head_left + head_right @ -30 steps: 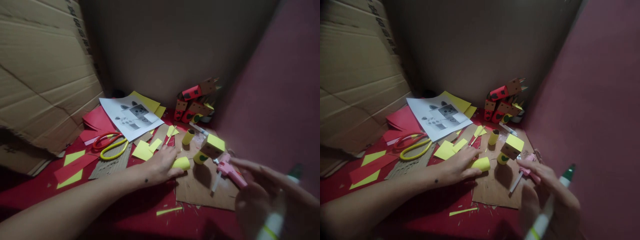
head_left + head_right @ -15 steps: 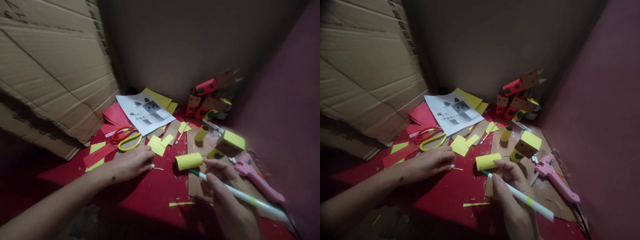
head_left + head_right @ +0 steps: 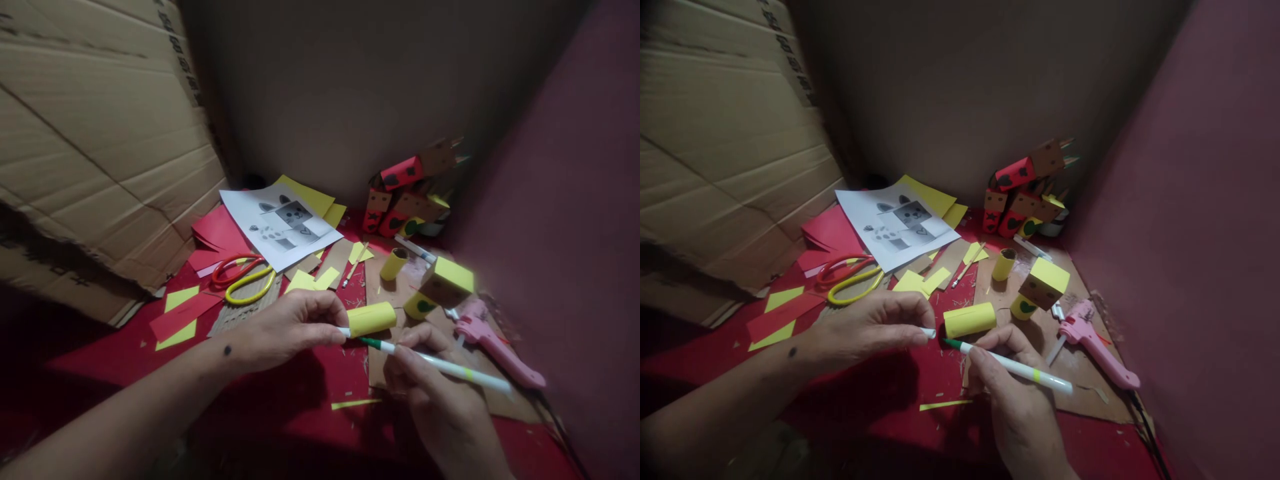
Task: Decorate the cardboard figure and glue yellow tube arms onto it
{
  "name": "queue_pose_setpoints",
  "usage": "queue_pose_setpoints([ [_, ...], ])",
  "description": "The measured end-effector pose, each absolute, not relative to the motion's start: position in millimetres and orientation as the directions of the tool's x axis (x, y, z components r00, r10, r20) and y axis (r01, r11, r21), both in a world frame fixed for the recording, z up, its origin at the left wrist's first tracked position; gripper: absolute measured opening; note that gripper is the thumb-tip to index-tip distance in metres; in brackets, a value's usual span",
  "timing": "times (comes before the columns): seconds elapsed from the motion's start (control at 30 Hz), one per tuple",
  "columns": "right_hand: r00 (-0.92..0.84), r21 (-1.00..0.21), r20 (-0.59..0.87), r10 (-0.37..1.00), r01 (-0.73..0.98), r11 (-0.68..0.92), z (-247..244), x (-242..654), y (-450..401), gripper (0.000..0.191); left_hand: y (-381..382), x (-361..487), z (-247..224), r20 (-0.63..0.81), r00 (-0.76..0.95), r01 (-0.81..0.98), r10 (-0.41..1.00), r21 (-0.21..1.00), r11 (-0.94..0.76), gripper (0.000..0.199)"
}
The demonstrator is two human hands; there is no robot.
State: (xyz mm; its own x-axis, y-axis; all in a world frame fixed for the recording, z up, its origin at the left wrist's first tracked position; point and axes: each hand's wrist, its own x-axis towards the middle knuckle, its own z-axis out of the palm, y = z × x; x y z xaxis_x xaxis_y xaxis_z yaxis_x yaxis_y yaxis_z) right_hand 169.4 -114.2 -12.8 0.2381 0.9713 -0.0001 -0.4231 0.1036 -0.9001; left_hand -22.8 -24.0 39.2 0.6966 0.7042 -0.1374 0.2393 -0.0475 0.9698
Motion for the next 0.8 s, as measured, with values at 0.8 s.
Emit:
queue_pose_setpoints([
  [0.8,0.135,-0.825,0.018,0.991,-0.557,0.091,-19,176,-118,0.024,-50,8,12,0.165,0.704,0.101,0.691,0.939,-0.328,0.012],
])
